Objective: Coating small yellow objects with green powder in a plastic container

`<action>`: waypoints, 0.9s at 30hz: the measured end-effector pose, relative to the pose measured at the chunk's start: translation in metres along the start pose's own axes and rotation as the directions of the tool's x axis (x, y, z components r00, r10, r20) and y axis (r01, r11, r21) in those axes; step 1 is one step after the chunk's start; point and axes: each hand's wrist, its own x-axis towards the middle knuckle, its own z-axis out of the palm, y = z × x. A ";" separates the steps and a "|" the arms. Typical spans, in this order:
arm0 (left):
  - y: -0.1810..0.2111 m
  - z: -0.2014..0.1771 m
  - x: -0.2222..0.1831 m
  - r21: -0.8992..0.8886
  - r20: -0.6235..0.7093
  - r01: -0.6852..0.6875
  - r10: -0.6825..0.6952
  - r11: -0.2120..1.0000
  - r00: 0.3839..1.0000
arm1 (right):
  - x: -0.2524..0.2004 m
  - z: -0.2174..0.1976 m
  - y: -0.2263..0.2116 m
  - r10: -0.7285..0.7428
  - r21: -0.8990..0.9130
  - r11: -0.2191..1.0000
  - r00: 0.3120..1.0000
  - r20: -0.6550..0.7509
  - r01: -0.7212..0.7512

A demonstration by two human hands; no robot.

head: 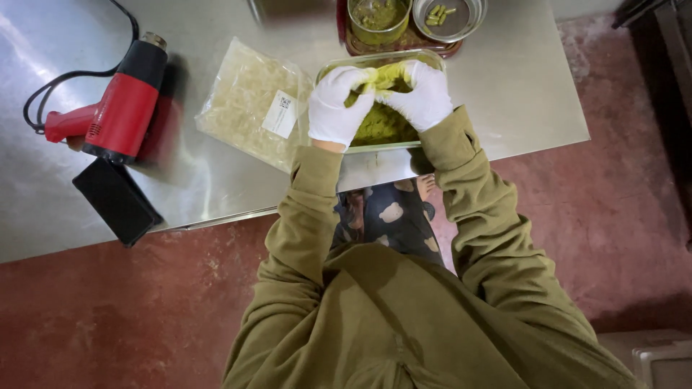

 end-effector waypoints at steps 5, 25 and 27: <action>-0.012 0.011 -0.004 -0.007 0.023 -0.003 0.003 1.000 1.000 | 0.000 0.003 0.032 -0.247 -0.367 0.894 0.966 0.078 0.258; -0.011 -0.015 -0.002 -0.879 0.097 0.221 -0.296 0.423 0.950 | 0.002 0.003 0.011 0.035 -0.024 0.999 0.999 -0.007 -0.036; -0.010 -0.016 -0.001 -0.866 0.083 0.202 -0.267 0.457 0.960 | 0.002 0.002 0.013 -0.044 -0.103 0.994 0.999 0.015 0.046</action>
